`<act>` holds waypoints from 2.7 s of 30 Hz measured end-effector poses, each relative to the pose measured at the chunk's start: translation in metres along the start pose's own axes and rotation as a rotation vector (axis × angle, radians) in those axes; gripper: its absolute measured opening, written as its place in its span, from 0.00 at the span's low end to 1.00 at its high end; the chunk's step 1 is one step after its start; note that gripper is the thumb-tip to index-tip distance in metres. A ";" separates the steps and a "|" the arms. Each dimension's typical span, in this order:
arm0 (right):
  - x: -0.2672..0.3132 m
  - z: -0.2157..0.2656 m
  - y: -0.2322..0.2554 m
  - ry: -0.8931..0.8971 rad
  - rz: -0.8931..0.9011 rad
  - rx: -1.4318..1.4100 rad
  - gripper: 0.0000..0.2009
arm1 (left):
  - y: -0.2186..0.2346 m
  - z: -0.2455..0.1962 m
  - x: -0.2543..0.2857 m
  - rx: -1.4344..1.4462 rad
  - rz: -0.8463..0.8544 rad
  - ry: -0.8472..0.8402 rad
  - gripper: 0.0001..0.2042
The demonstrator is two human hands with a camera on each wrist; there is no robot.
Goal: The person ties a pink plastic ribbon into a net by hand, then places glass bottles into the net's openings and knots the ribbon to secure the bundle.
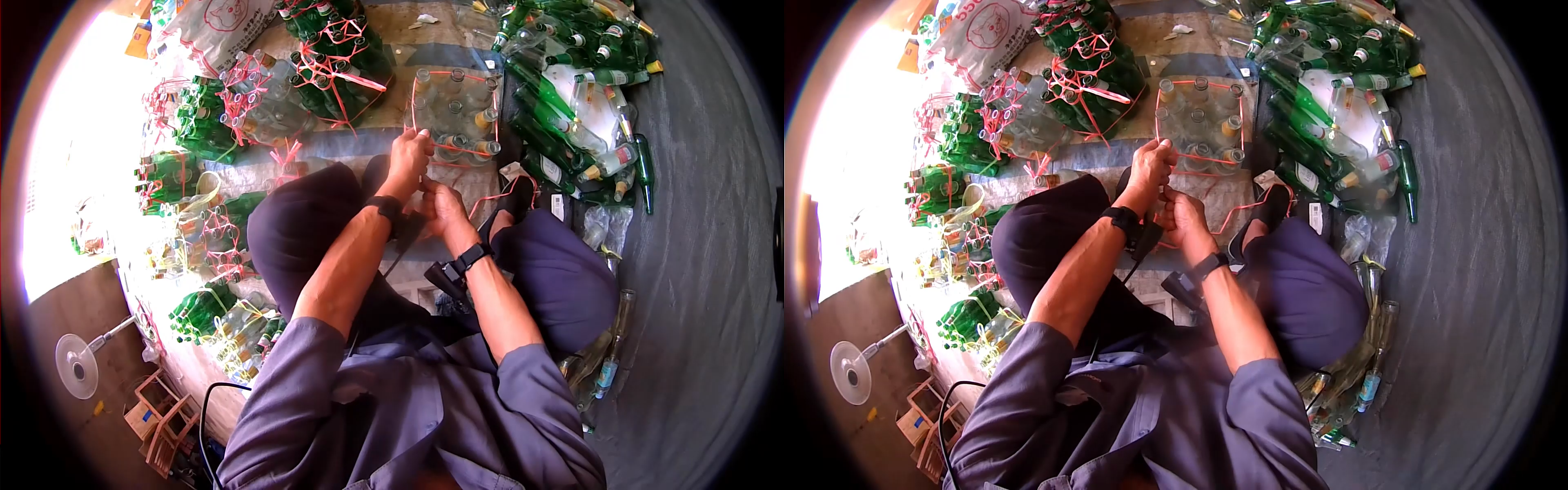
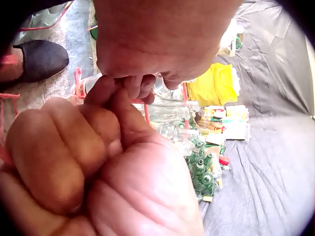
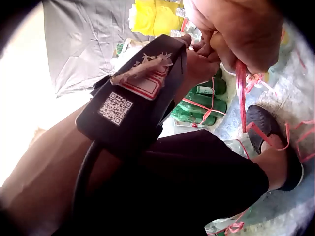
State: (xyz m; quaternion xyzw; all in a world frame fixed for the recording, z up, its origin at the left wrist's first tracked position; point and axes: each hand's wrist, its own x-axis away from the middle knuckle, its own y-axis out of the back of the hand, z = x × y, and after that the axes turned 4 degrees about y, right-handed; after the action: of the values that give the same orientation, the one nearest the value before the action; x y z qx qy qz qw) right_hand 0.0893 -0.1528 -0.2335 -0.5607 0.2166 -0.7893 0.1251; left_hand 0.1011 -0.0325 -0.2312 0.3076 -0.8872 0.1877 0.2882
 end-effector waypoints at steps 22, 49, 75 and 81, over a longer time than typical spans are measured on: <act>-0.009 -0.013 0.010 0.289 -0.074 0.640 0.17 | 0.005 0.001 -0.009 -0.020 -0.014 -0.023 0.17; -0.024 0.111 -0.017 1.144 -0.015 1.884 0.15 | 0.003 0.000 0.001 -0.233 -0.072 -0.252 0.14; -0.035 0.146 -0.076 0.407 0.203 2.267 0.15 | 0.005 0.002 0.001 -0.120 -0.024 -0.220 0.24; -0.032 0.147 -0.087 0.269 0.156 2.266 0.16 | 0.008 -0.007 0.006 -0.145 -0.016 -0.217 0.24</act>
State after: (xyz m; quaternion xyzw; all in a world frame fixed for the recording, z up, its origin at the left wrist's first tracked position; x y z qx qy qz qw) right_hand 0.2421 -0.0923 -0.1770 -0.0218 -0.5738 -0.5746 0.5831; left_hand 0.0946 -0.0252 -0.2236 0.3113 -0.9219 0.0867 0.2135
